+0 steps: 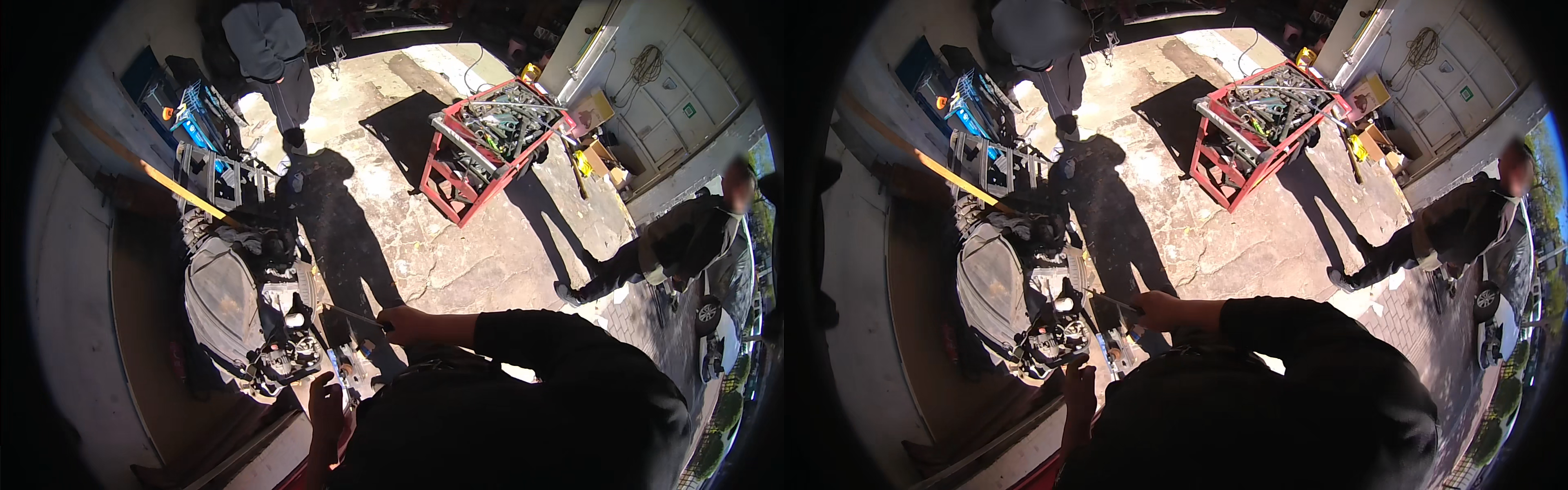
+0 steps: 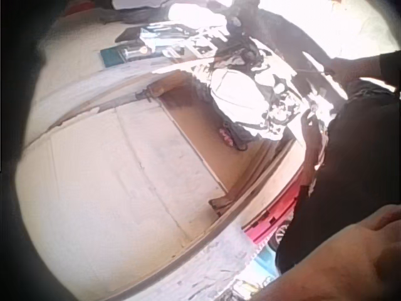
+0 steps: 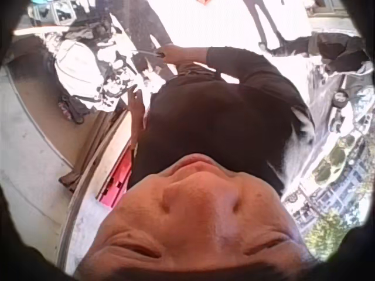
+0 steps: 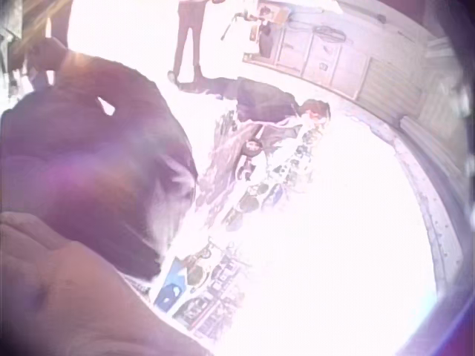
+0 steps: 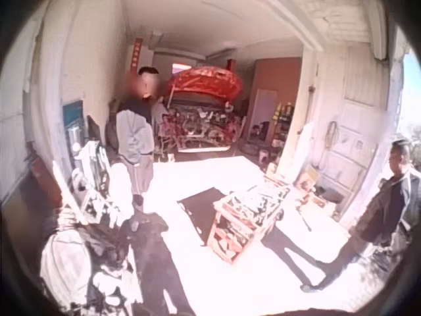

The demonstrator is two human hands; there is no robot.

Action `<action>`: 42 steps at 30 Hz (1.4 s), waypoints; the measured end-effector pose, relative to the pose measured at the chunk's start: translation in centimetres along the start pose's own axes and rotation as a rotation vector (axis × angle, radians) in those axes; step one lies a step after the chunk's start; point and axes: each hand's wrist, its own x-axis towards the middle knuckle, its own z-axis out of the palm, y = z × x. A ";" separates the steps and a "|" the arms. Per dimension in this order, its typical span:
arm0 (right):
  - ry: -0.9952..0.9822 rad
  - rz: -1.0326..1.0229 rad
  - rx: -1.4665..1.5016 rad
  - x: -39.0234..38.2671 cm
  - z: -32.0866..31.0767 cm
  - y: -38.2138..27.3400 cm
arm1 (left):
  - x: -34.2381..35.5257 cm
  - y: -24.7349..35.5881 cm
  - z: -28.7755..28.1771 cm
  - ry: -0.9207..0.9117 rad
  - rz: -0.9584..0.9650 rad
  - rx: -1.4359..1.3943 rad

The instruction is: The person uses a pneumatic impact wrench to remove bolts from a red car bumper, then uses a screwdriver to pry off clips and detach the bumper. The person places the removed bumper aside and continues to work on the car's front frame.

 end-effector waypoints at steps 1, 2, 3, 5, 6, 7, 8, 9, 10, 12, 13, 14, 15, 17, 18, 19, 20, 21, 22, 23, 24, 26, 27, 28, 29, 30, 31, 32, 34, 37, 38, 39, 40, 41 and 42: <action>0.030 -0.006 0.070 -2.3 -1.7 0.5 | 2.0 2.6 2.6 -0.168 -0.182 -0.008; 0.081 -0.014 0.188 -4.4 -3.8 1.0 | 4.1 5.6 5.6 -0.290 -0.101 -0.041; 0.113 0.005 0.311 -6.4 -5.9 1.5 | 6.2 8.9 8.9 -0.360 -0.004 -0.037; 0.144 -0.019 0.292 -9.2 -10.6 2.9 | 9.6 15.5 15.9 -0.401 -0.300 -0.362; 0.316 -0.176 0.425 -10.1 -12.3 3.2 | 11.8 18.6 19.1 -0.485 -0.200 -0.341; 0.126 -0.144 0.253 -10.6 -15.2 4.7 | 14.0 21.4 22.4 -0.547 -0.061 -0.310; 0.196 -0.181 0.332 -11.2 -17.6 6.1 | 16.3 23.9 25.8 -0.579 -0.025 -0.371; 0.266 -0.221 0.410 -11.7 -20.1 7.9 | 18.2 25.9 29.1 -0.558 -0.135 -0.561; 0.243 -0.170 0.429 -11.9 -23.3 10.5 | 20.9 27.7 32.3 -0.525 -0.233 -0.480; 0.236 -0.043 0.400 -11.4 -30.8 16.8 | 26.8 30.6 38.3 -0.459 -0.240 -0.722; 0.299 -0.014 0.370 -11.1 -34.8 20.4 | 29.8 31.8 40.7 -0.389 -0.192 -0.674; 0.458 0.043 0.186 -11.0 -38.6 24.2 | 32.3 32.8 43.5 -0.264 -0.232 -0.755; 0.593 0.111 0.003 -10.7 -42.4 27.8 | 35.3 33.9 46.3 -0.105 -0.322 -0.819; 0.627 0.238 0.032 -9.1 -50.9 35.4 | 41.1 36.7 49.4 -0.136 -0.258 -0.671; 0.669 0.236 -0.058 -8.3 -54.1 38.4 | 43.9 38.3 51.7 -0.131 -0.243 -0.668; 0.718 0.234 -0.148 -7.4 -57.2 41.2 | 46.7 40.0 53.7 -0.097 -0.292 -0.584; 0.767 0.231 -0.237 -6.5 -59.9 43.8 | 49.5 41.6 56.1 -0.105 -0.285 -0.557; 0.768 0.256 -0.256 -5.6 -62.0 46.2 | 52.4 43.1 58.3 -0.086 -0.303 -0.505; 0.769 0.281 -0.275 -4.5 -63.8 48.4 | 55.4 44.4 60.8 -0.109 -0.243 -0.428; 0.770 0.306 -0.298 -3.3 -65.5 50.5 | 58.6 45.6 63.4 -0.132 -0.183 -0.350; 0.808 0.303 -0.310 -1.9 -66.6 52.3 | 62.1 46.5 65.6 -0.160 -0.156 -0.289; 0.829 0.344 -0.284 0.4 -68.5 56.0 | 70.0 47.9 70.5 -0.172 -0.088 -0.083; 0.815 0.385 -0.286 1.4 -69.4 57.8 | 74.1 48.3 72.8 -0.193 -0.032 0.025; 0.752 0.429 -0.232 2.4 -70.3 59.3 | 78.2 48.6 74.8 -0.211 0.096 0.279; 0.663 0.495 -0.177 3.4 -71.2 60.7 | 82.8 49.3 76.9 -0.237 0.265 0.519; 0.612 0.493 -0.185 3.9 -72.1 62.1 | 86.6 49.5 79.0 -0.258 0.308 0.700; 0.577 0.465 -0.125 4.5 -72.9 63.0 | 90.3 50.0 81.0 -0.263 0.302 0.714; 0.506 0.460 -0.063 5.3 -74.0 63.9 | 93.2 50.2 83.1 -0.251 0.163 0.671; 0.508 0.450 0.005 7.1 -76.7 65.1 | 98.3 50.9 85.9 -0.251 0.171 0.707; 0.376 0.626 0.081 10.8 -82.5 66.3 | 102.3 52.0 87.6 -0.269 0.303 0.573; 0.371 0.622 0.057 12.3 -83.5 66.6 | 103.3 51.8 87.9 -0.321 0.118 0.658; 0.308 0.615 0.056 13.9 -84.6 67.3 | 104.6 51.7 88.1 -0.346 0.180 0.630; 0.327 0.650 0.064 15.3 -87.0 68.3 | 106.8 52.7 89.1 -0.367 0.182 0.651; 0.303 0.679 0.086 16.7 -91.8 70.2 | 110.9 56.0 91.6 -0.366 0.247 0.636; 0.298 0.714 0.082 18.3 -93.9 71.7 | 113.5 57.0 92.8 -0.367 0.329 0.560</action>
